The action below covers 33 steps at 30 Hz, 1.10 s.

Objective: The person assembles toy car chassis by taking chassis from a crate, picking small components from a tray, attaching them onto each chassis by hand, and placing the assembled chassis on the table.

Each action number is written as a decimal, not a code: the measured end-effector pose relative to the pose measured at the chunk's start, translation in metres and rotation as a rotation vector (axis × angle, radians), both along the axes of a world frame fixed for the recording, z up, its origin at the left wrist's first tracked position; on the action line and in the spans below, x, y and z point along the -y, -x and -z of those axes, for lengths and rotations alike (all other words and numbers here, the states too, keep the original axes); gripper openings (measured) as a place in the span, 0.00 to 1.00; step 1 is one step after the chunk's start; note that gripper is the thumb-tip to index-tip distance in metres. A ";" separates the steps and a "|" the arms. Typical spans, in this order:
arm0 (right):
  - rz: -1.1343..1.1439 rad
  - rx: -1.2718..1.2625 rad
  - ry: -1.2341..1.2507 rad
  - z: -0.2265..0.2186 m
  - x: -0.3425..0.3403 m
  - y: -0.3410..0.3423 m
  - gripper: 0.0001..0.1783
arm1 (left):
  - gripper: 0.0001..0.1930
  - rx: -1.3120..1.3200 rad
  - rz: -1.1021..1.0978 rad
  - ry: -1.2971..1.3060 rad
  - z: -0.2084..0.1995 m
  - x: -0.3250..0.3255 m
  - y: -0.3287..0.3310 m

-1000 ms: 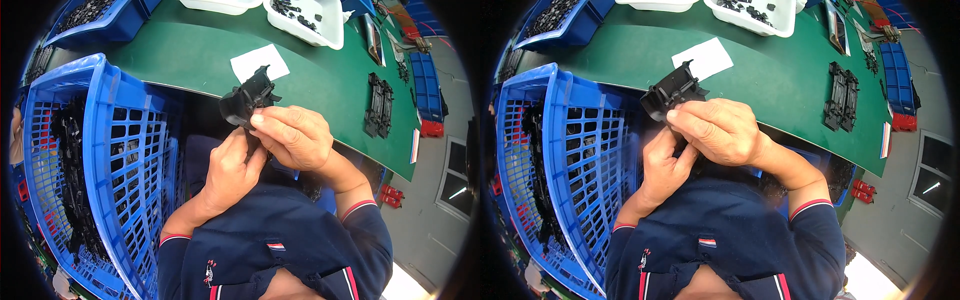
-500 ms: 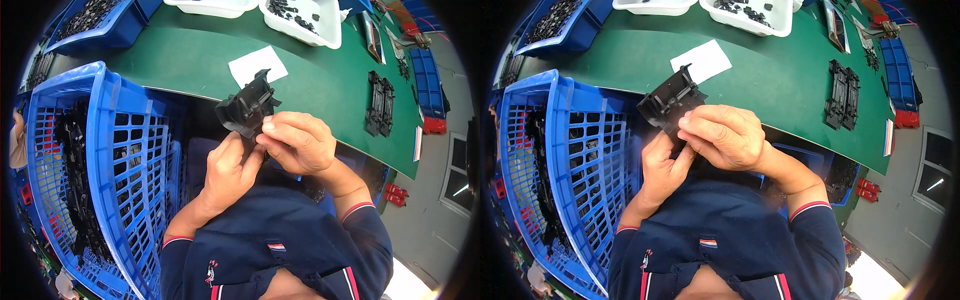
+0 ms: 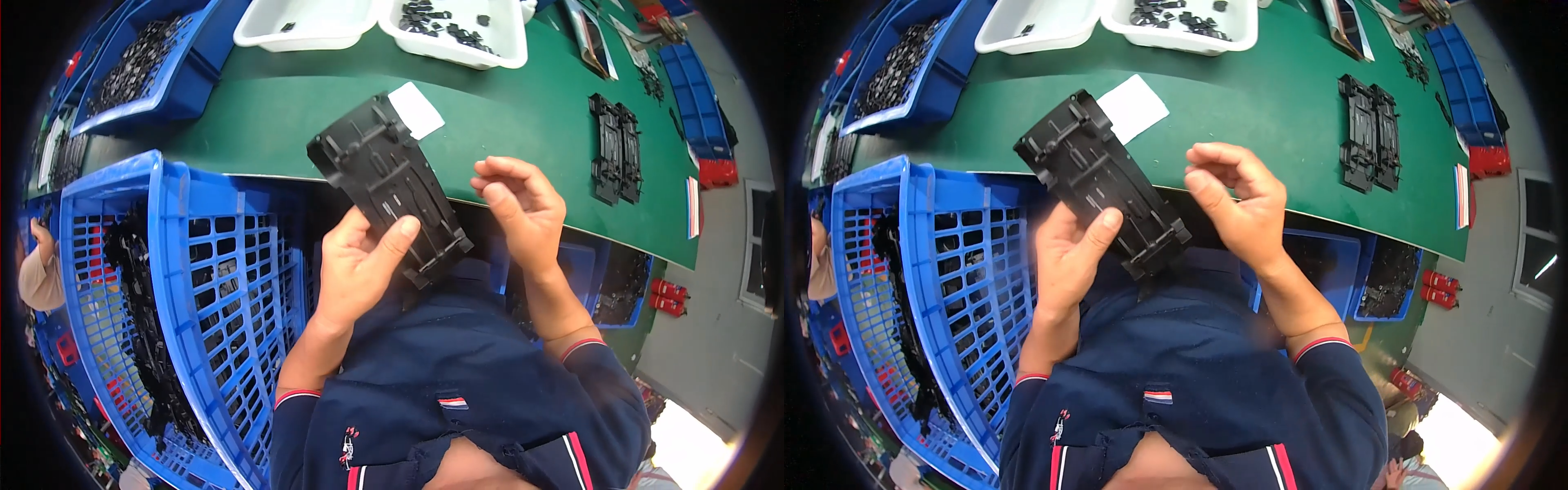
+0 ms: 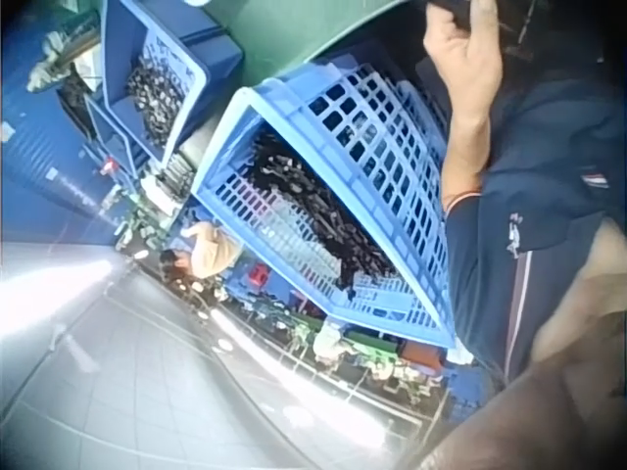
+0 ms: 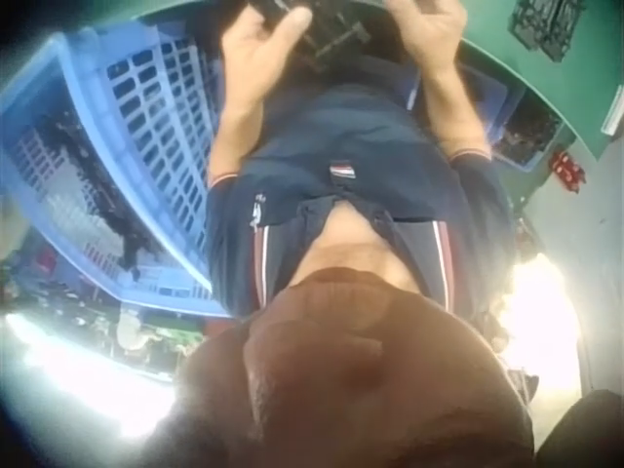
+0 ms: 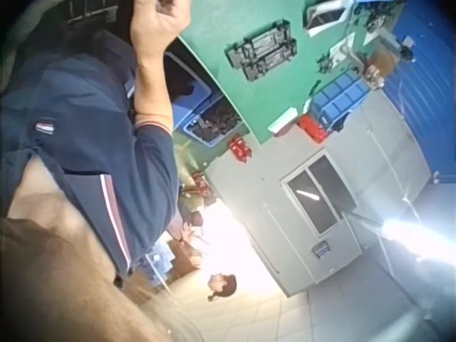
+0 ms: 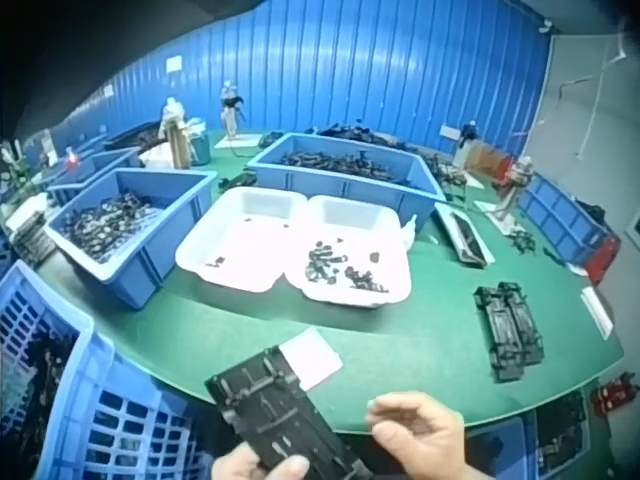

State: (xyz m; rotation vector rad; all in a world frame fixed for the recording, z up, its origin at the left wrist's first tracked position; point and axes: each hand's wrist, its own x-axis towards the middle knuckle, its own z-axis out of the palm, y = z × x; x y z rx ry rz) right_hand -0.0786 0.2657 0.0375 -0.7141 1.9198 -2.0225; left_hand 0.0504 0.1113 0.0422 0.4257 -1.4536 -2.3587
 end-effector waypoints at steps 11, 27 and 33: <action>0.593 -0.021 -0.027 0.025 -0.109 0.059 0.11 | 0.16 0.120 0.471 0.020 -0.018 -0.017 0.111; 0.716 -0.066 0.134 0.051 -0.149 0.060 0.09 | 0.20 0.269 0.489 0.375 -0.004 -0.089 0.245; 0.718 -0.043 0.186 0.054 -0.152 0.058 0.08 | 0.24 0.369 0.444 0.867 -0.004 -0.102 0.266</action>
